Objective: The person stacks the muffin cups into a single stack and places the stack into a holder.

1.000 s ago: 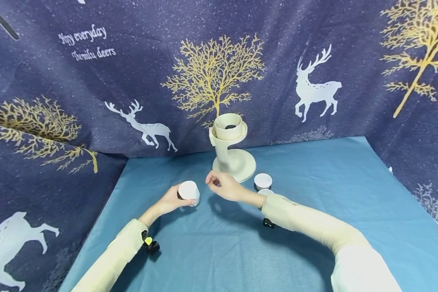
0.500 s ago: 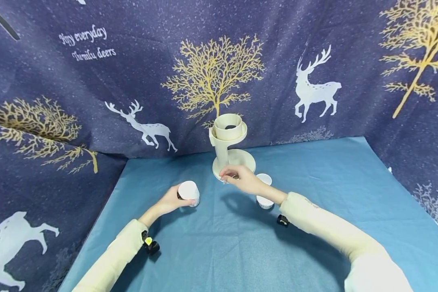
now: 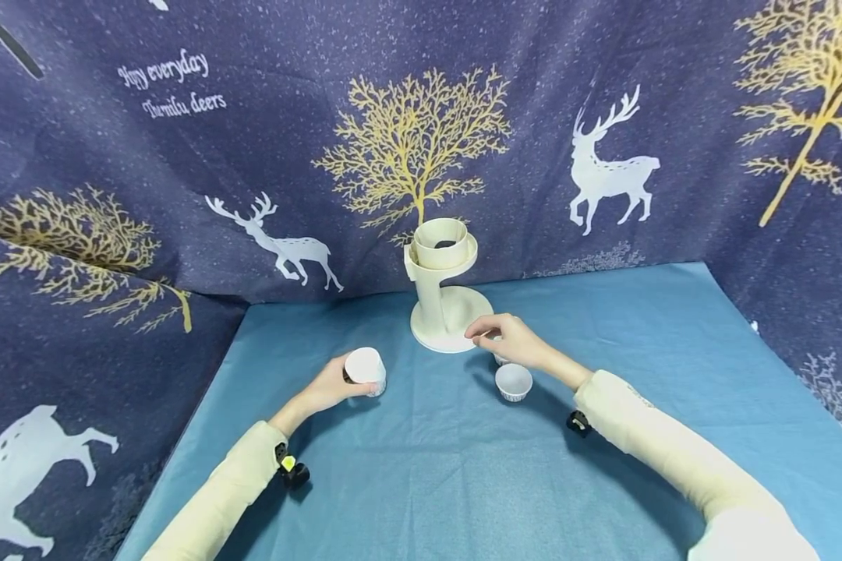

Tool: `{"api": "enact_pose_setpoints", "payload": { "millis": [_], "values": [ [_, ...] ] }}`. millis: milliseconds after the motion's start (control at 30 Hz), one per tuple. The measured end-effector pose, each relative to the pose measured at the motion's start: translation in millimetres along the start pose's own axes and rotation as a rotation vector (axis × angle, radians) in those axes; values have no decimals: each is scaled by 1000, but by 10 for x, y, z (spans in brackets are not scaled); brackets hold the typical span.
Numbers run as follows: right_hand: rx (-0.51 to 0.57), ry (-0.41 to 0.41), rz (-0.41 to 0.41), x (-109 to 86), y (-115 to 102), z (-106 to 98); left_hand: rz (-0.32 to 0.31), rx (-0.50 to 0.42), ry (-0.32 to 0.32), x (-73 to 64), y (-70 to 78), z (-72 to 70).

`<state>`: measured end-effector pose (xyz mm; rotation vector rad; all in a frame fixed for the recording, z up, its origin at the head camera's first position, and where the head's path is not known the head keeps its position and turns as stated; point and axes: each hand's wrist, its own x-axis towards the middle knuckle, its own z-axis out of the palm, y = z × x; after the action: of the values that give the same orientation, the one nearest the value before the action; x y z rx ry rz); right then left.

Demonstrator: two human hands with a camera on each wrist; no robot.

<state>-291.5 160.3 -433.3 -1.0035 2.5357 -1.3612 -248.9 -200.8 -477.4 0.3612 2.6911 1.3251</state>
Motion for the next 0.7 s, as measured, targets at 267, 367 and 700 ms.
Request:
{"api": "enact_pose_setpoints", "payload": {
  "millis": [267,367,700],
  "values": [
    [-42,-78,31,-118,293,-183,3,-20,-9,-5,-1,14],
    [-8,-138,54,-155,376,-233,14,-20,-5,-30,56,0],
    [36,-238,77,-271,541,-340,1,-4,-2,-2,16,-3]
  ]
}}
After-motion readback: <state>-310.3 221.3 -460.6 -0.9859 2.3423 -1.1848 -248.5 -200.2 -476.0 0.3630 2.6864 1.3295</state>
